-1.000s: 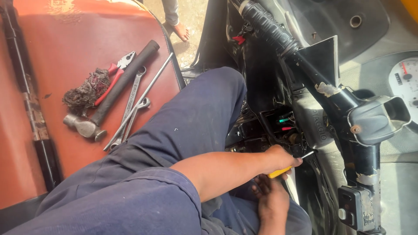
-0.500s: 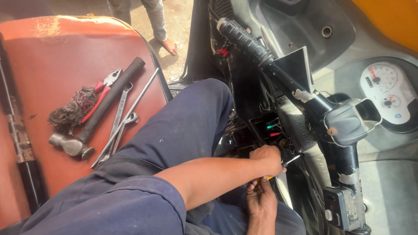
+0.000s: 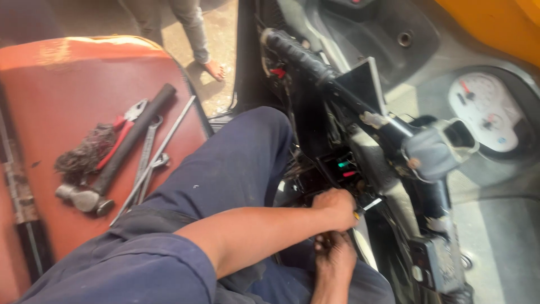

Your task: Using a screwdriver and wrench to repair or adjust the internal components of a vehicle's dashboard and steering area.

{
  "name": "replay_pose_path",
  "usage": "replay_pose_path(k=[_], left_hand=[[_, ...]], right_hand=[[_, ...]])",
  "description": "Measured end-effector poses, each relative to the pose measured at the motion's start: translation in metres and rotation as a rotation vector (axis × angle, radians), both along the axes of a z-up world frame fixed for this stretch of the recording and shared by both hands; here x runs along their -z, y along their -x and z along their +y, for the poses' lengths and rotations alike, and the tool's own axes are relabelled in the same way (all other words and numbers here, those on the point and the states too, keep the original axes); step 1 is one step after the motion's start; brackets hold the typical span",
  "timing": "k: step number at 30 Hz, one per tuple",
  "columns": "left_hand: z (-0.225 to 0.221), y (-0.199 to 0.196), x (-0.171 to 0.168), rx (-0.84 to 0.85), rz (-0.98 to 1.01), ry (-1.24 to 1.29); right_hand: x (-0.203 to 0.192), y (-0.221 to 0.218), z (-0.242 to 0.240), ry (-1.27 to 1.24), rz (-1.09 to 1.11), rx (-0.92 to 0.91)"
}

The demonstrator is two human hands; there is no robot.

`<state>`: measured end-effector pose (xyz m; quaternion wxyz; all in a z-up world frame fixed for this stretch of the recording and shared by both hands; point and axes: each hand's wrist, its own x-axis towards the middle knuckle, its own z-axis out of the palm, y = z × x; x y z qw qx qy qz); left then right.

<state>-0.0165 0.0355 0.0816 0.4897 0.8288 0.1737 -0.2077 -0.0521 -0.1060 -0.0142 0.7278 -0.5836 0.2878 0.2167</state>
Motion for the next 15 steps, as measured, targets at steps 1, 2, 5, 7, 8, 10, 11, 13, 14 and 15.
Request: replay_pose_path(k=[1,2,5,7,8,10,11,13,14,15], left_hand=[[-0.005,0.000,0.002,-0.059,-0.031,0.044],[-0.008,-0.005,0.010,-0.039,-0.049,0.050],[-0.005,-0.027,0.019,-0.101,0.141,0.055],[0.000,-0.025,0.013,-0.084,0.140,0.053],[-0.004,-0.028,0.017,-0.044,0.097,0.077],[-0.003,-0.030,0.028,0.029,0.137,0.071],[-0.011,-0.033,0.015,0.051,0.109,0.086],[-0.012,-0.024,0.002,0.004,0.136,0.034],[-0.012,-0.025,0.005,0.005,0.130,0.031],[-0.010,-0.026,0.007,-0.041,0.128,0.021]], right_hand=[[-0.003,0.001,-0.002,-0.012,-0.011,0.013],[-0.022,0.009,0.003,-0.006,-0.029,0.033],[-0.047,0.010,0.016,-0.282,0.071,0.121],[-0.021,0.005,0.001,-0.343,0.132,0.000],[0.002,0.002,-0.010,-0.321,0.080,0.030],[0.050,-0.002,-0.026,-0.311,0.038,-0.096],[0.049,-0.006,-0.032,-0.293,0.007,-0.080],[0.060,-0.001,-0.030,-0.204,0.033,-0.110],[0.047,-0.003,-0.025,-0.207,0.027,-0.110],[0.035,-0.004,-0.020,-0.251,0.062,-0.107]])
